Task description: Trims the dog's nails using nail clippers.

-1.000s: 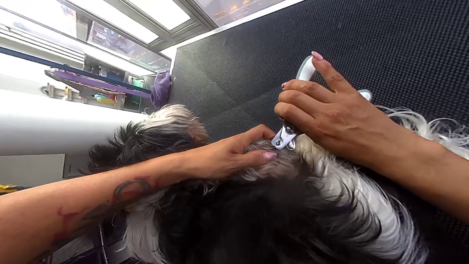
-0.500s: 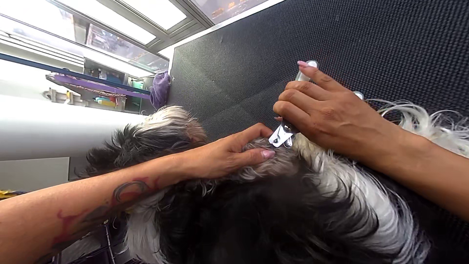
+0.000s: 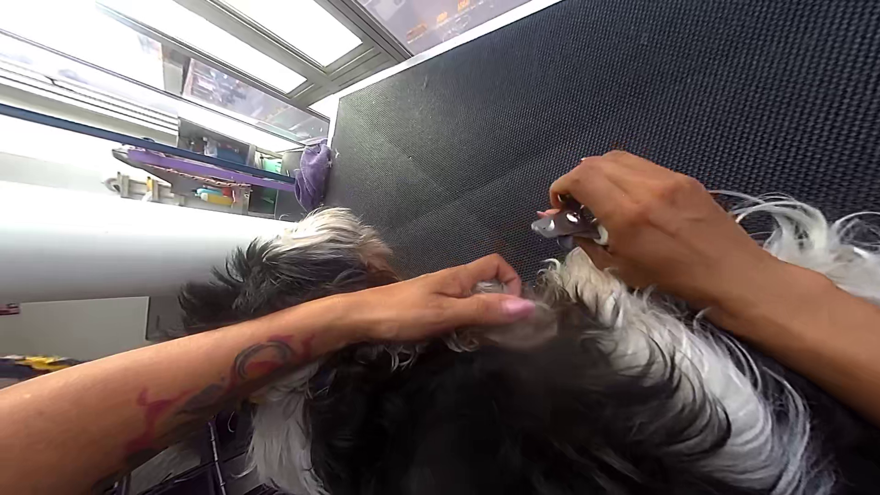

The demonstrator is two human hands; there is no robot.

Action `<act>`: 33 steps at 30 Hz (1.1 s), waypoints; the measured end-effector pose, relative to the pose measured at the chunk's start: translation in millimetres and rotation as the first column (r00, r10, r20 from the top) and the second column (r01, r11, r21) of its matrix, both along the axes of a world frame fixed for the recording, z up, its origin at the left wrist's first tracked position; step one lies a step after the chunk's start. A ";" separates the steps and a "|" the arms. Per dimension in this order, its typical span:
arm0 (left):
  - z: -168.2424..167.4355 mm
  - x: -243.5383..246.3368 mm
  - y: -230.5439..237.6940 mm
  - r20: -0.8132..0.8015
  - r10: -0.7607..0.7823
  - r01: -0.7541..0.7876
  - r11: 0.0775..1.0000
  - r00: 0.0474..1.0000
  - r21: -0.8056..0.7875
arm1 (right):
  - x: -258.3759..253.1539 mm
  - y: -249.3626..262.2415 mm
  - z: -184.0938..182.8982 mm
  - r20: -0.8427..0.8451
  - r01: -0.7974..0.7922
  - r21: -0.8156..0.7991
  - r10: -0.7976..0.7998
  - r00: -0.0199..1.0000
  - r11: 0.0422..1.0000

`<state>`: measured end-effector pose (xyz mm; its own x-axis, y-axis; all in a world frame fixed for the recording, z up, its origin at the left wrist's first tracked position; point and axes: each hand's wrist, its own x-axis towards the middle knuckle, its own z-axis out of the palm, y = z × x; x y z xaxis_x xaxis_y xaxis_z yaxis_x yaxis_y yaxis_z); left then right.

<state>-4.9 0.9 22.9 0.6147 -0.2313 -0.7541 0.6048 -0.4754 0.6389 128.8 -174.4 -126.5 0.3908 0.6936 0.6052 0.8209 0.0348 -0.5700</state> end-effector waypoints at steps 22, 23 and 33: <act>-5.1 2.2 12.8 0.102 0.088 -0.083 0.995 0.991 -0.053 | -17.9 -8.5 5.8 0.098 -0.008 -0.037 0.012 0.995 0.999; -5.0 2.3 12.5 0.106 0.083 -0.078 0.996 0.991 -0.053 | -16.9 -3.6 1.8 0.100 -0.008 -0.007 0.009 0.995 1.000; -6.8 3.0 10.5 0.158 0.081 -0.072 0.995 0.984 -0.062 | -18.7 6.7 -0.1 0.084 -0.018 -0.061 0.023 0.996 0.998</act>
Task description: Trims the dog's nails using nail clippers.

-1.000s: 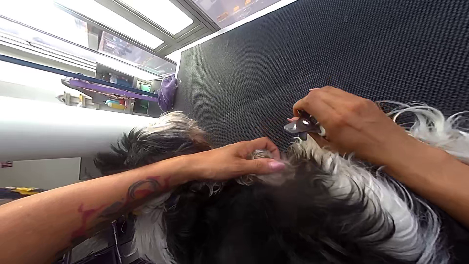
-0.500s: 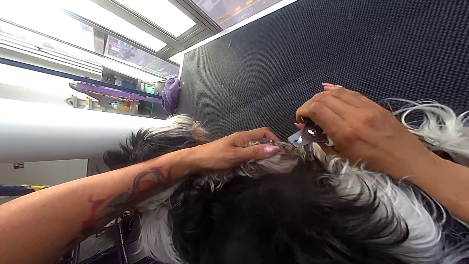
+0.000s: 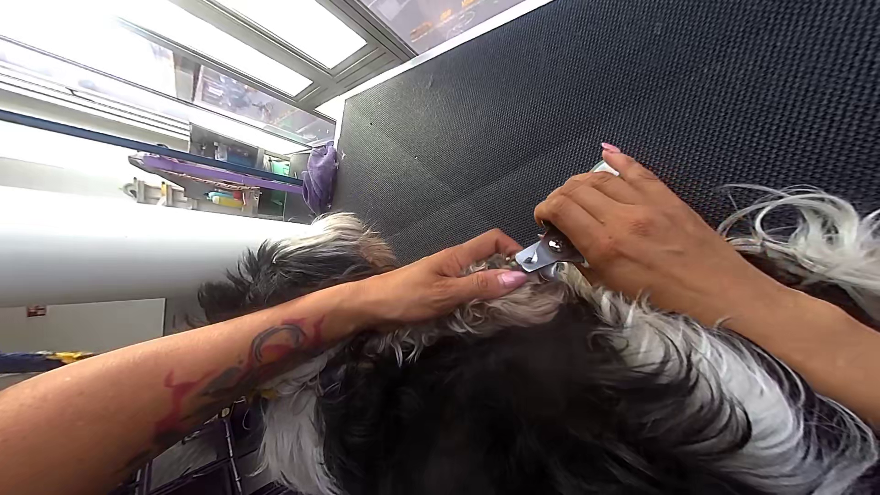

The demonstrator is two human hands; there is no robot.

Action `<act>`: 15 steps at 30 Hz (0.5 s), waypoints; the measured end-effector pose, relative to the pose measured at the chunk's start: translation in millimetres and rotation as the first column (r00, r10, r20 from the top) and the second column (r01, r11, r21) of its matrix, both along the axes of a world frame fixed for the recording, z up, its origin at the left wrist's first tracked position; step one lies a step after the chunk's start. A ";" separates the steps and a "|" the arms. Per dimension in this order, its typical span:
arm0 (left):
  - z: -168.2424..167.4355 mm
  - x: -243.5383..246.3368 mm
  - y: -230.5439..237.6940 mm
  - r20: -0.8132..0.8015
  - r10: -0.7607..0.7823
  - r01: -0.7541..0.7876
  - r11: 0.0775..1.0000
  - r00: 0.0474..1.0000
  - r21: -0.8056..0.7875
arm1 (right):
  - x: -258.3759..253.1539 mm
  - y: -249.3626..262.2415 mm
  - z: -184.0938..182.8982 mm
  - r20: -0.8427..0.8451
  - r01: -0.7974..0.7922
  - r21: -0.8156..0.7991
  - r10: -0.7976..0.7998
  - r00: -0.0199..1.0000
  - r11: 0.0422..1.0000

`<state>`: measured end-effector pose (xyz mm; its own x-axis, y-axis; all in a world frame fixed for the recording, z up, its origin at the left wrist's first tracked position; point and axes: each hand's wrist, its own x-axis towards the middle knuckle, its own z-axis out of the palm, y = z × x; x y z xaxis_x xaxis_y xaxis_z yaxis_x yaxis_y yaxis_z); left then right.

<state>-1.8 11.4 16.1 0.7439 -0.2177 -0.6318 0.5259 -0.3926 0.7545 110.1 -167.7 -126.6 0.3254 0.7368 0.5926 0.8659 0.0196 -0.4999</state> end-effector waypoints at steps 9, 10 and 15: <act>0.5 0.0 0.1 -0.009 0.021 -0.021 1.000 1.000 -0.005 | 2.5 3.7 -0.3 0.033 -0.003 0.039 0.001 0.999 0.999; 0.6 0.3 -0.3 -0.008 0.020 -0.020 1.000 1.000 -0.003 | 3.1 3.9 -0.5 0.047 0.001 0.049 -0.004 0.999 0.999; -0.2 -0.5 -1.4 -0.010 0.027 -0.028 0.999 1.000 -0.023 | 3.9 1.2 1.3 -0.007 0.042 0.119 -0.042 0.999 0.992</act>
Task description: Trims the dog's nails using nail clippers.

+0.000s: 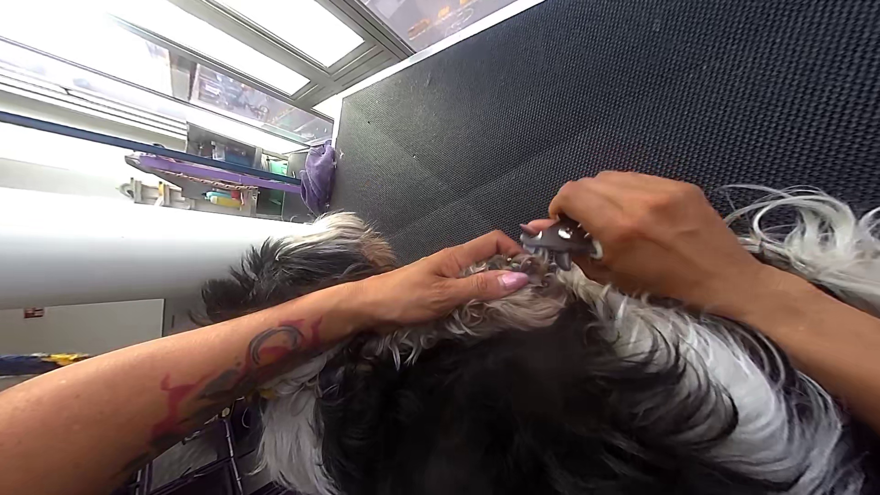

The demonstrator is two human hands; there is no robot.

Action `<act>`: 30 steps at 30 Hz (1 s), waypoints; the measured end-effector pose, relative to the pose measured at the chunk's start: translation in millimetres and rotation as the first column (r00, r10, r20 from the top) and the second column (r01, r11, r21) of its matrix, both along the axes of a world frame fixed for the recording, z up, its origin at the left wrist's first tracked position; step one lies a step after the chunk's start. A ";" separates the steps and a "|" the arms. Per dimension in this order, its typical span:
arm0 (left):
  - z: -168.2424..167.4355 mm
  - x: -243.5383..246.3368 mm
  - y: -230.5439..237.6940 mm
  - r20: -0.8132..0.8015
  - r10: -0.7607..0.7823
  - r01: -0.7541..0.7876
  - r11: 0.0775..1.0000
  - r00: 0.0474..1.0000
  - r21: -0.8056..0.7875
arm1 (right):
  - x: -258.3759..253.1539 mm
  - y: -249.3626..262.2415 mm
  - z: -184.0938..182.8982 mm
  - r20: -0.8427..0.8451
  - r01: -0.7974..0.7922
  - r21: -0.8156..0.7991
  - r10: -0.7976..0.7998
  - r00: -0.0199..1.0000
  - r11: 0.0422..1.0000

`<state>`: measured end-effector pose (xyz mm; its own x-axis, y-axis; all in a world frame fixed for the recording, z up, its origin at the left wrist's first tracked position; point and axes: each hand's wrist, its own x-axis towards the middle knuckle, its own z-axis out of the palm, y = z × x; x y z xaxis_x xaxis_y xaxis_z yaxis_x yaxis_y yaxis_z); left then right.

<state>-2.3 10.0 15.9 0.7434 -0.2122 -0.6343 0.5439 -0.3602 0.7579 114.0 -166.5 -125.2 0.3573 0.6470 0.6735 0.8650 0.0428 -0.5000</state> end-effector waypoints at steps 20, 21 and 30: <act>9.8 3.8 7.7 -0.098 0.157 -0.159 0.987 0.983 -0.008 | -0.8 -18.5 3.2 -0.030 -0.029 -0.057 0.028 0.999 0.998; 9.9 4.5 7.2 -0.100 0.164 -0.165 0.986 0.981 0.003 | -2.1 -18.2 4.3 -0.020 -0.038 -0.042 0.037 0.999 0.998; 7.9 5.4 5.9 -0.088 0.179 -0.180 0.984 0.980 -0.004 | -1.7 -2.8 3.9 0.024 -0.033 -0.003 0.033 0.999 0.999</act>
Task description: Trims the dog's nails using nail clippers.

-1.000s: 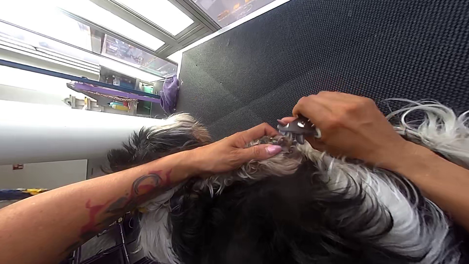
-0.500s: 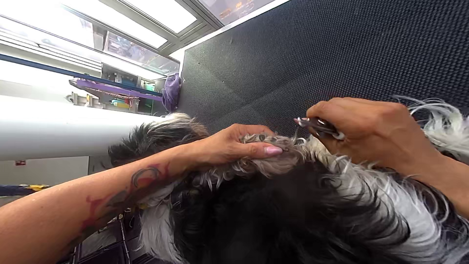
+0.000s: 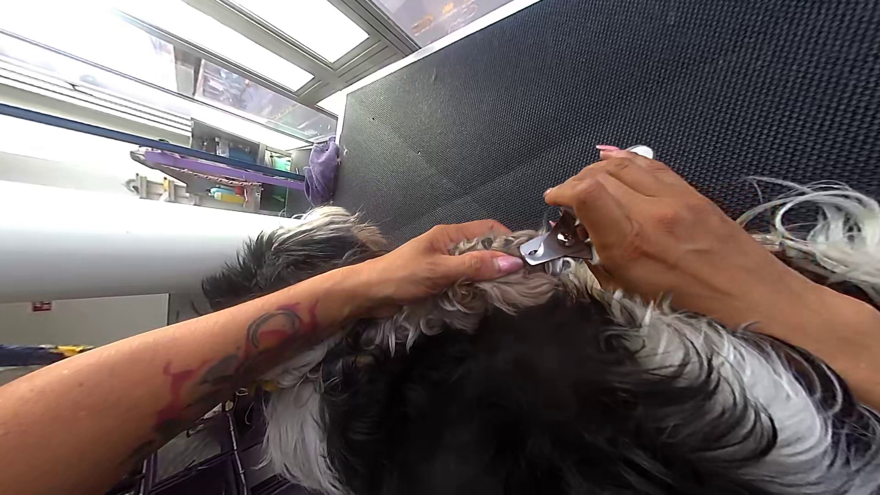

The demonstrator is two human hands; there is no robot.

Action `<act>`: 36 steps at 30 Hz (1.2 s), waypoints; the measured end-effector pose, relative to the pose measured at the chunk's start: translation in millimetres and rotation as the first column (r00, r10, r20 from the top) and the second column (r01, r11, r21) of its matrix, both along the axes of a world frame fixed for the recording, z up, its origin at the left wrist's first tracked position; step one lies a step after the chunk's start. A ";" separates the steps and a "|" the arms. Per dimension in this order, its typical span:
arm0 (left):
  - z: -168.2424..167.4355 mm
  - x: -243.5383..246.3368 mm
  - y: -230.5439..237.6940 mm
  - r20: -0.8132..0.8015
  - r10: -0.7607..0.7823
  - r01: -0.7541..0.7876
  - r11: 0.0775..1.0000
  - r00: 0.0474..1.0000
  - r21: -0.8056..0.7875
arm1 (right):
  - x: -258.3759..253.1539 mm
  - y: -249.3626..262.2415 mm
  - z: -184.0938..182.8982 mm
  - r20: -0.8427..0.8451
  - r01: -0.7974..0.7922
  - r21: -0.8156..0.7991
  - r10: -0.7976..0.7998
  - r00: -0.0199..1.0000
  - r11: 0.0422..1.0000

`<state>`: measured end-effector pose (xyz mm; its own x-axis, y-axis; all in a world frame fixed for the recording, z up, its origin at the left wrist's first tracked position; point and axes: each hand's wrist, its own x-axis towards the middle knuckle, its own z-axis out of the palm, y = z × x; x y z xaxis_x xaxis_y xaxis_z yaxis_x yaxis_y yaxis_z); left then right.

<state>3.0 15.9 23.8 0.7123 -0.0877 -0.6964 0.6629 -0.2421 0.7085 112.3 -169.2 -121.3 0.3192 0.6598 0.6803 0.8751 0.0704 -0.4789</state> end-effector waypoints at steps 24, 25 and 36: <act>4.2 -3.0 -3.1 0.019 0.018 -0.018 1.000 1.000 -0.012 | 3.8 9.8 4.1 0.028 -0.026 0.066 0.024 0.999 0.997; 3.9 -3.5 -2.9 0.021 0.017 -0.017 1.000 1.000 -0.010 | 3.5 10.1 3.9 0.029 -0.023 0.065 0.021 0.999 0.998; 4.3 -4.4 -3.8 0.018 0.035 -0.035 0.999 0.999 -0.002 | 3.0 11.5 3.3 0.012 -0.039 0.048 0.038 0.999 0.998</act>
<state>-1.4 12.1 28.1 0.7275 -0.0638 -0.6831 0.6579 -0.2177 0.7210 115.3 -157.7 -118.0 0.2864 0.6377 0.7151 0.8766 0.1268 -0.4642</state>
